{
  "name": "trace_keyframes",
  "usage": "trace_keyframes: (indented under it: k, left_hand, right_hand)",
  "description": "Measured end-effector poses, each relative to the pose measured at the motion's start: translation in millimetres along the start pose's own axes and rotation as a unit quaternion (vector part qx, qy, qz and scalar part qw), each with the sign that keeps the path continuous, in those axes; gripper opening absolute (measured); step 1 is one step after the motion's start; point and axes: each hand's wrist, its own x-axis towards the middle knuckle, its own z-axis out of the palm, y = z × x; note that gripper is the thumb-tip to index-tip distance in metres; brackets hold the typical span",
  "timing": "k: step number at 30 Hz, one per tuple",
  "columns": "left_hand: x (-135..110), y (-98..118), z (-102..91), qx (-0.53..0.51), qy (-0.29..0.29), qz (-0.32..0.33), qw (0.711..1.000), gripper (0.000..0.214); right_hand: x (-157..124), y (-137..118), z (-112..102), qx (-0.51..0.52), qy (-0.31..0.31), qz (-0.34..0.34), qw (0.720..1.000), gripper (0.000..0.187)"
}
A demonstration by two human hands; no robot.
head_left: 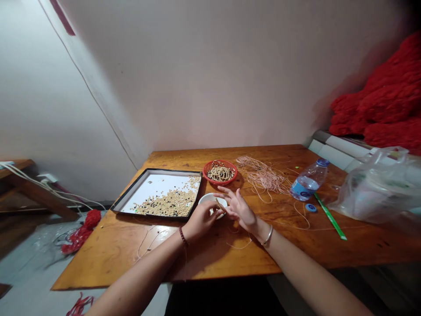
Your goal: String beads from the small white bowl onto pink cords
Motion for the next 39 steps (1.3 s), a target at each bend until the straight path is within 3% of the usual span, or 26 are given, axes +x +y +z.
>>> trace_keyframes:
  k: [4,9,13,27,33,39]
  left_hand:
    - [0,1,2.2,-0.034,-0.016,-0.005,0.999,0.022]
    - [1,-4,4.4,-0.052,0.008,-0.015,0.999,0.025]
    - [2,-6,3.6,-0.071,-0.005,-0.022,0.997,0.027]
    - [2,1,0.5,-0.069,-0.019,0.0,0.997,0.021]
    - [3,5,-0.4,-0.078,-0.026,0.0,0.997,0.021]
    - [0,3,5.9,-0.057,-0.007,-0.002,0.998,0.017]
  right_hand:
    - [-3,5,2,-0.03,-0.031,-0.024,0.999,0.076]
    - [-4,7,3,-0.053,-0.021,-0.036,0.998,0.081]
    - [-4,9,5,-0.058,-0.018,-0.031,0.998,0.08]
    - [-7,10,13,-0.052,-0.059,-0.031,0.996,0.078]
    - [-6,17,9,-0.088,-0.043,-0.036,0.995,0.087]
    - [-11,16,11,-0.089,-0.049,-0.055,0.993,0.08]
